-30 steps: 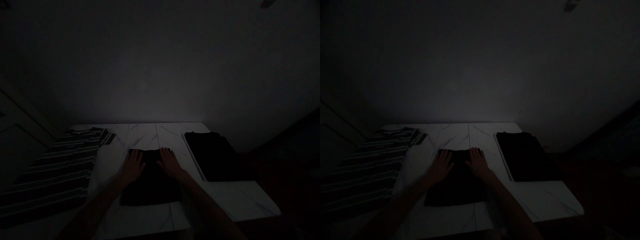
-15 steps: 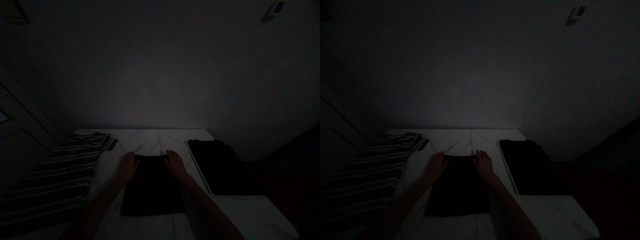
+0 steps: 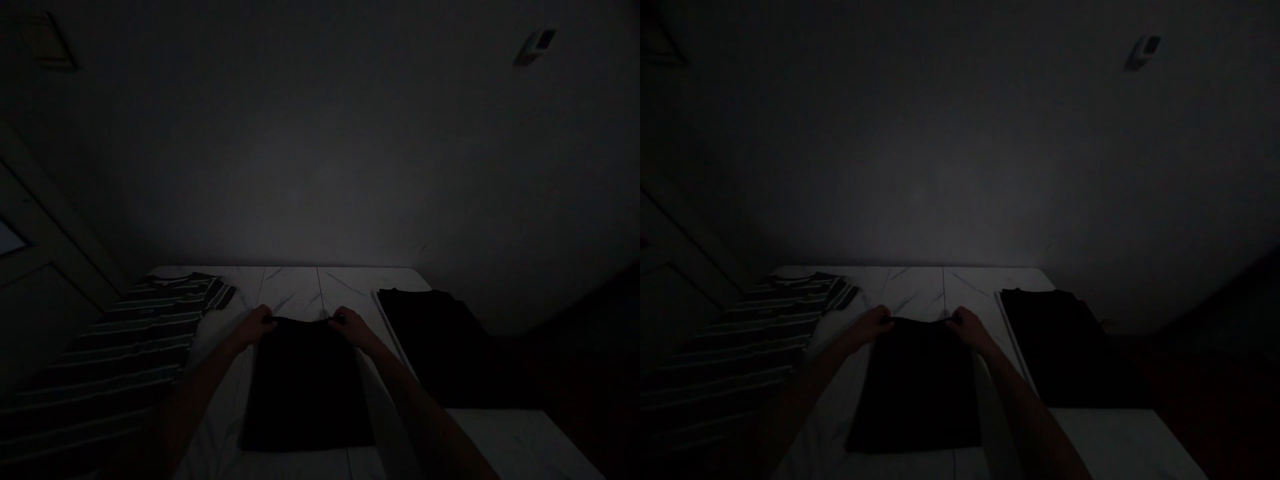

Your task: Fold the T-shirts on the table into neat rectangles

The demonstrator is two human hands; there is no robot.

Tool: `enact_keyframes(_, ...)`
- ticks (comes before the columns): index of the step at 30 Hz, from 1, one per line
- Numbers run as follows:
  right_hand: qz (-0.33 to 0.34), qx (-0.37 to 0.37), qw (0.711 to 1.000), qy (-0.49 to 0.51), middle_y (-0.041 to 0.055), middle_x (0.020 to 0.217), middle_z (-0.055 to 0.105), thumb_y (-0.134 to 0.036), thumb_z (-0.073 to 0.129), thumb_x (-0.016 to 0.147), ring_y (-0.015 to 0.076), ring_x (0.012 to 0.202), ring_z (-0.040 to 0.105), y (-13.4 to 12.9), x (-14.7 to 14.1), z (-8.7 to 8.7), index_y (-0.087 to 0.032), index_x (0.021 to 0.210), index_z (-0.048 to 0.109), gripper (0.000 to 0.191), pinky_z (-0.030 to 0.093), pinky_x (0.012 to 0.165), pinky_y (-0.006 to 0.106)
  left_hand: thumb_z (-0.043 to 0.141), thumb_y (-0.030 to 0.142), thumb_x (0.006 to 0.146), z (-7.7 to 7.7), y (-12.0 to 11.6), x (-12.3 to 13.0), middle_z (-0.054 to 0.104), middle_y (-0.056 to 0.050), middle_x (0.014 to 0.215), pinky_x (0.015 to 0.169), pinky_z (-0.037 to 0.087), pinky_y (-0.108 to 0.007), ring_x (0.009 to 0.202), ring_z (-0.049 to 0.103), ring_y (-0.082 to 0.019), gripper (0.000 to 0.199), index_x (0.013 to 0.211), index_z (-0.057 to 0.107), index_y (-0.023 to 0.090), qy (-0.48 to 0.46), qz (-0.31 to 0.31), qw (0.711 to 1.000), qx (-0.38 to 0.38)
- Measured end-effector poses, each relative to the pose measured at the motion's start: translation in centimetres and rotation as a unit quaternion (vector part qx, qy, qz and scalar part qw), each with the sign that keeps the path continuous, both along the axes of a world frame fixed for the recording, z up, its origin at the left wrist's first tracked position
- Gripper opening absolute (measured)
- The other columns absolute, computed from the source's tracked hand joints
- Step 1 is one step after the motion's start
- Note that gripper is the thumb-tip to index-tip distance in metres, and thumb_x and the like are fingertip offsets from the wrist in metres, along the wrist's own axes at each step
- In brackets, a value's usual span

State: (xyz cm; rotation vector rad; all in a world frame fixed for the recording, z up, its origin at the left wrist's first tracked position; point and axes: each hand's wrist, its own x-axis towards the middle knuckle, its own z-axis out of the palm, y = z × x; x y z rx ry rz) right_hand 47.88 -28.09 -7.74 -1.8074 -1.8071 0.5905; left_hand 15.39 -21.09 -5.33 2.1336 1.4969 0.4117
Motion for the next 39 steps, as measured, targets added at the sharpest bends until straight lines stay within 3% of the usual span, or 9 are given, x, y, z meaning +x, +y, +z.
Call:
enact_keyframes(5,-0.059,0.055,0.995,0.052,0.007,0.101,0.075,-0.036,0.071,0.084,0.0206,0.095,0.069,4.4,-0.1,0.4,-0.018,0.096,0.069,0.021,0.051,0.084,0.029,0.076,0.038,0.071,-0.1,4.4,0.2,0.07,-0.001,0.087,0.07,0.051,-0.028,0.082,0.067,-0.021,0.032,0.094,0.063,0.02,-0.124,0.089,0.988,0.01)
enact_keyframes(8,-0.111,0.055,0.992,0.031,0.0134,0.107,0.074,-0.033,0.068,0.086,0.0252,0.101,0.069,7.0,-0.7,1.0,-0.013,0.109,0.068,0.03,0.051,0.09,0.035,0.069,0.032,0.08,-0.1,7.3,1.1,0.071,-0.005,0.094,0.075,0.054,-0.032,0.084,0.069,-0.021,0.031,0.107,0.063,0.018,-0.104,0.129,0.985,0.057)
enact_keyframes(10,-0.152,0.063,0.986,0.017,0.0206,0.119,0.07,-0.029,0.061,0.09,0.0293,0.11,0.067,7.7,-1.4,1.1,-0.007,0.126,0.061,0.042,0.049,0.097,0.04,0.056,0.027,0.089,-0.4,8.0,2.0,0.07,-0.011,0.109,0.088,0.054,-0.038,0.098,0.069,-0.023,0.032,0.12,0.06,0.016,-0.089,0.134,0.982,0.1)
enact_keyframes(13,-0.128,0.095,0.987,-0.034,0.0217,0.14,0.059,-0.024,0.048,0.096,0.0291,0.129,0.056,7.3,-3.3,0.8,-0.008,0.14,0.053,0.047,0.04,0.111,0.043,0.049,0.021,0.092,-1.7,6.6,3.6,0.065,-0.013,0.132,0.111,0.043,-0.042,0.124,0.06,-0.023,0.036,0.127,0.06,0.018,-0.073,0.059,0.985,0.143)
enact_keyframes(16,0.028,0.113,0.983,-0.14,0.0156,0.148,0.055,-0.029,0.042,0.101,0.0272,0.139,0.047,6.1,-5.6,0.0,-0.014,0.143,0.054,0.047,0.033,0.117,0.042,0.054,0.028,0.094,-3.5,4.0,5.1,0.058,-0.011,0.146,0.12,0.032,-0.047,0.141,0.047,-0.027,0.04,0.132,0.062,0.021,0.02,-0.091,0.975,0.202)
enact_keyframes(18,0.092,0.095,0.971,-0.199,0.0157,0.154,0.048,-0.039,0.041,0.102,0.0299,0.146,0.038,5.6,-6.8,-0.5,-0.014,0.147,0.05,0.053,0.028,0.12,0.048,0.049,0.037,0.099,-4.4,2.8,5.8,0.051,-0.013,0.153,0.119,0.029,-0.058,0.146,0.04,-0.032,0.046,0.141,0.057,0.022,0.117,-0.146,0.95,0.251)
enact_keyframes(25,0.109,0.028,0.962,-0.248,0.0152,0.163,0.032,-0.051,0.032,0.104,0.0307,0.153,0.025,5.1,-6.9,-0.2,-0.013,0.156,0.037,0.065,0.018,0.123,0.054,0.037,0.044,0.104,-3.6,1.7,5.8,0.045,-0.015,0.158,0.116,0.031,-0.064,0.147,0.038,-0.035,0.053,0.149,0.05,0.021,0.219,-0.156,0.93,0.249)
enact_keyframes(29,0.122,0.041,0.963,-0.238,0.0139,0.165,0.027,-0.052,0.031,0.104,0.0315,0.155,0.018,3.0,-7.2,-0.3,-0.014,0.158,0.032,0.066,0.016,0.123,0.058,0.036,0.045,0.104,-3.4,-0.4,4.6,0.04,-0.014,0.16,0.117,0.028,-0.066,0.15,0.033,-0.034,0.054,0.152,0.045,0.022,0.207,-0.16,0.928,0.263)
enact_keyframes(39,0.128,0.065,0.971,-0.191,0.0127,0.164,0.032,-0.051,0.04,0.103,0.0307,0.154,0.021,-1.6,-8.1,-0.9,-0.02,0.158,0.035,0.063,0.011,0.123,0.059,0.04,0.04,0.103,-3.6,-4.4,2.0,0.037,-0.015,0.162,0.118,0.024,-0.067,0.151,0.031,-0.035,0.052,0.152,0.044,0.023,0.171,-0.149,0.948,0.224)
